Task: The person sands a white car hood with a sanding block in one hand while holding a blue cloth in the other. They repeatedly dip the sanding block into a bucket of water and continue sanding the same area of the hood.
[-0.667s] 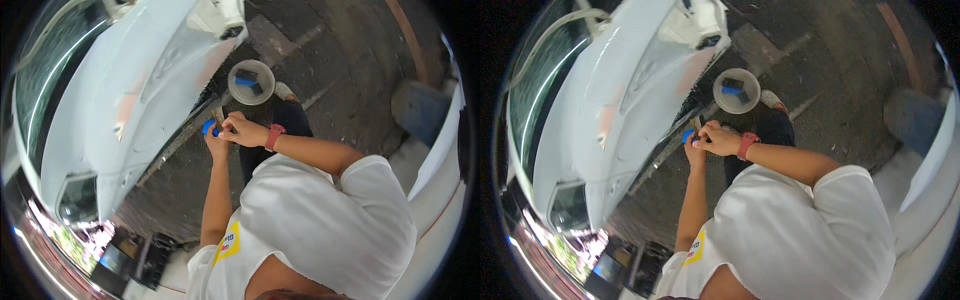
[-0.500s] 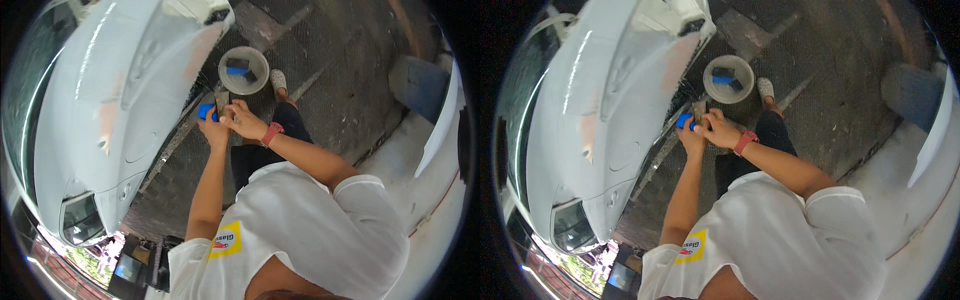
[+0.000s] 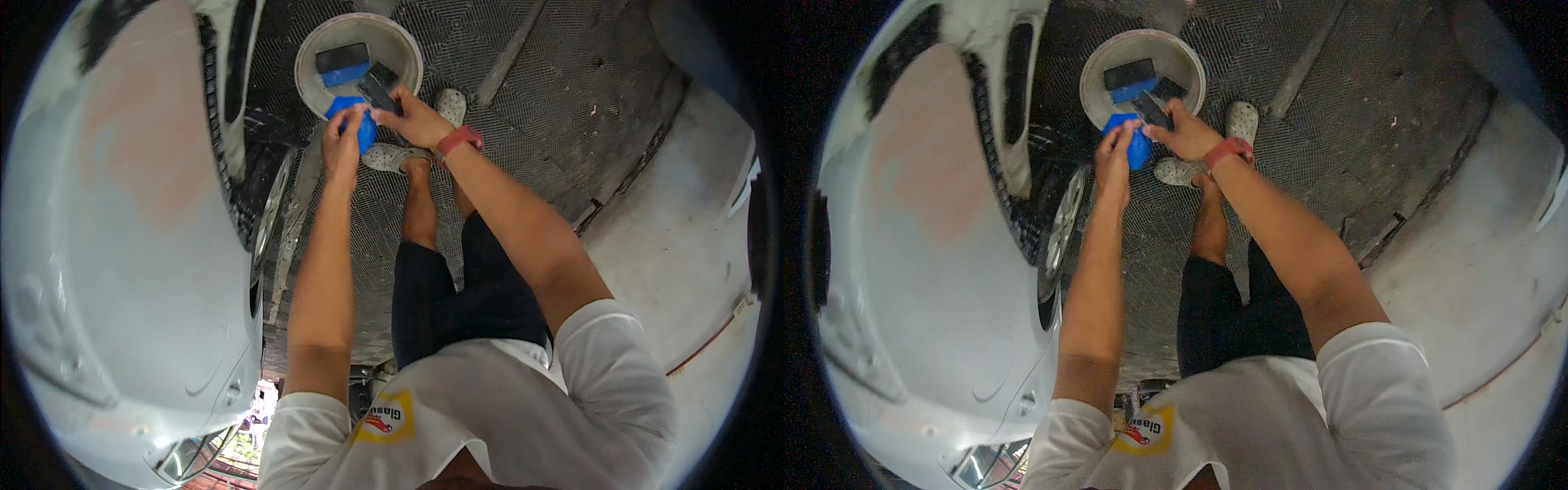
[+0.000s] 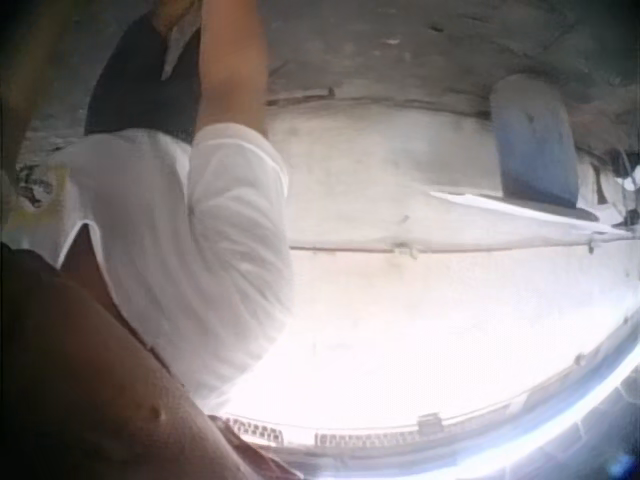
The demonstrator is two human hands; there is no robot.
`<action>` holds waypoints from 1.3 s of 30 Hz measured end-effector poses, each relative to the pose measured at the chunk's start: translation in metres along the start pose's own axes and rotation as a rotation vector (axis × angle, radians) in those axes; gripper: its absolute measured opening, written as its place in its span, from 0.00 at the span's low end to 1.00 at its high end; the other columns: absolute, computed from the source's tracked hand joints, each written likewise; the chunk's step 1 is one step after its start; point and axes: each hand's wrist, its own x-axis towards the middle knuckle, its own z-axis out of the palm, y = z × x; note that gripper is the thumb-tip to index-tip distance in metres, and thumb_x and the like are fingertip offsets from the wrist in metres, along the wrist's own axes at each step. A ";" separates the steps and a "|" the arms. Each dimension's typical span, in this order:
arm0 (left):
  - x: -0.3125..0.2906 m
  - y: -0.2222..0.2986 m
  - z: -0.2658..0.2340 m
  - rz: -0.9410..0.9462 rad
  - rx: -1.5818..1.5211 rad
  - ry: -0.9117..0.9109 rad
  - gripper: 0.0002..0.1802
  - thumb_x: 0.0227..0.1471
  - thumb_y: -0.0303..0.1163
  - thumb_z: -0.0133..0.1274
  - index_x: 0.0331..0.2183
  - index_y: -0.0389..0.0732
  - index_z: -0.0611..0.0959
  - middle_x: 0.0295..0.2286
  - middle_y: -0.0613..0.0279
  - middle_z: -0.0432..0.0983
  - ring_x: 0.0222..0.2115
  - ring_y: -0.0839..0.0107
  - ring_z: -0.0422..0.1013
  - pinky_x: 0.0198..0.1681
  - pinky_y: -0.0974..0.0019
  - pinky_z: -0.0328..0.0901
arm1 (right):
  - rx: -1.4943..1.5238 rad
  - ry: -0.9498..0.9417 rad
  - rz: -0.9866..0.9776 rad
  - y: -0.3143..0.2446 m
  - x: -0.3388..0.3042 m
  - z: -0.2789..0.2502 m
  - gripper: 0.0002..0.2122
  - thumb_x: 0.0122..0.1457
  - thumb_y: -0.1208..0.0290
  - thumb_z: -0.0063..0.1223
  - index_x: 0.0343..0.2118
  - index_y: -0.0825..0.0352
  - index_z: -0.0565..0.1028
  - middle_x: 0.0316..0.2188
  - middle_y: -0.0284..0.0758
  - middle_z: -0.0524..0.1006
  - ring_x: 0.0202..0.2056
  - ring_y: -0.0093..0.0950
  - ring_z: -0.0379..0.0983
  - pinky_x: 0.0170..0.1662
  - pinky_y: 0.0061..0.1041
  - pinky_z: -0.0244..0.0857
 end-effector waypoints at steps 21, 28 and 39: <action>0.355 -0.213 -0.007 -0.013 1.441 -0.231 0.33 0.59 0.43 0.67 0.62 0.39 0.82 0.54 0.42 0.82 0.57 0.44 0.77 0.66 0.42 0.68 | -0.431 0.099 0.427 0.171 0.321 0.051 0.22 0.65 0.66 0.58 0.60 0.67 0.83 0.61 0.55 0.81 0.59 0.53 0.81 0.65 0.48 0.74; 0.199 -0.073 -0.018 -0.207 -0.242 0.186 0.30 0.61 0.45 0.68 0.58 0.39 0.84 0.48 0.57 0.85 0.47 0.60 0.83 0.54 0.54 0.78 | 0.431 0.111 0.446 0.046 0.205 0.012 0.30 0.68 0.44 0.62 0.58 0.69 0.78 0.48 0.44 0.86 0.48 0.40 0.86 0.42 0.40 0.83; -0.078 0.168 0.033 0.265 0.396 0.189 0.26 0.53 0.26 0.70 0.54 0.38 0.85 0.45 0.52 0.87 0.45 0.61 0.83 0.52 0.56 0.75 | 0.672 0.277 0.260 -0.115 0.003 -0.005 0.33 0.70 0.62 0.68 0.70 0.71 0.63 0.55 0.45 0.79 0.51 0.33 0.79 0.53 0.35 0.75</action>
